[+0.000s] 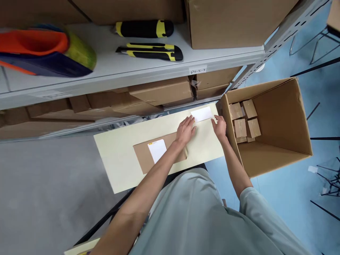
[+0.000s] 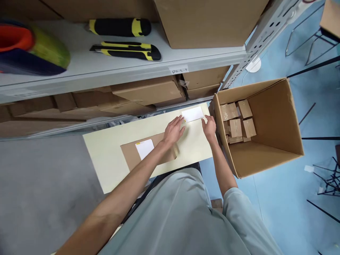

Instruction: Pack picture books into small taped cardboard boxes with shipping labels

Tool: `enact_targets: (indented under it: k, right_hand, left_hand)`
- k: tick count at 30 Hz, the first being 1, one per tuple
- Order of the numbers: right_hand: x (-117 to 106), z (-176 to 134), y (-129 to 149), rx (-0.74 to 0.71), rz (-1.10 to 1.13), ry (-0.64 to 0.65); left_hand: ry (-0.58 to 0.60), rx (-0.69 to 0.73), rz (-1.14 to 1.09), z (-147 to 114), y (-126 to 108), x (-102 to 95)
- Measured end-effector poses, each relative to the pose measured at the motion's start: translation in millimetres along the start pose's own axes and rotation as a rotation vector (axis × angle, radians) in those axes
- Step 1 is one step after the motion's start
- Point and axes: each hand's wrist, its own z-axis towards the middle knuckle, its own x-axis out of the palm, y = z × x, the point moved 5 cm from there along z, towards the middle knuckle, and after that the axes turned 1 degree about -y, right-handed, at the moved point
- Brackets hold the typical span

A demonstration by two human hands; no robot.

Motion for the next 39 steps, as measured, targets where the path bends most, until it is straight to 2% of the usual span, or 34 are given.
enact_targets:
  k: [4,8,12,17,23,27,30,33,36,39]
  right_hand:
    - [11,12,5,-0.122,-0.027,0.032]
    - [24,14,14,-0.206,-0.085,0.129]
    - [29,17,15,-0.174,-0.088,0.151]
    - [30,21,17,-0.140,-0.091,0.199]
    - [26,16,37,-0.217,-0.113,0.197]
    - [24,13,59,-0.230,-0.104,0.233]
    - [19,14,77,-0.238,-0.079,0.234]
    - [7,22,86,-0.221,-0.049,0.163]
    - [-15,35,76,-0.141,0.014,0.027]
    - [-41,49,51,-0.053,0.126,-0.076]
  left_hand:
    - [0.096,-0.018,0.064,34,4,23.8]
    - [0.120,-0.033,0.119,50,9,28.6]
    - [0.124,-0.051,0.148,53,8,22.9]
    - [0.189,-0.024,0.207,54,-7,12.3]
    - [0.263,-0.057,0.269,55,-25,-7.1]
    - [0.185,-0.092,0.183,54,-34,-27.1]
    - [0.070,-0.031,0.144,53,-45,-42.4]
    - [-0.068,0.048,0.105,50,-57,-54.0]
    - [-0.173,0.064,0.073,48,-62,-56.8]
    - [-0.102,0.063,0.104,52,-62,-43.4]
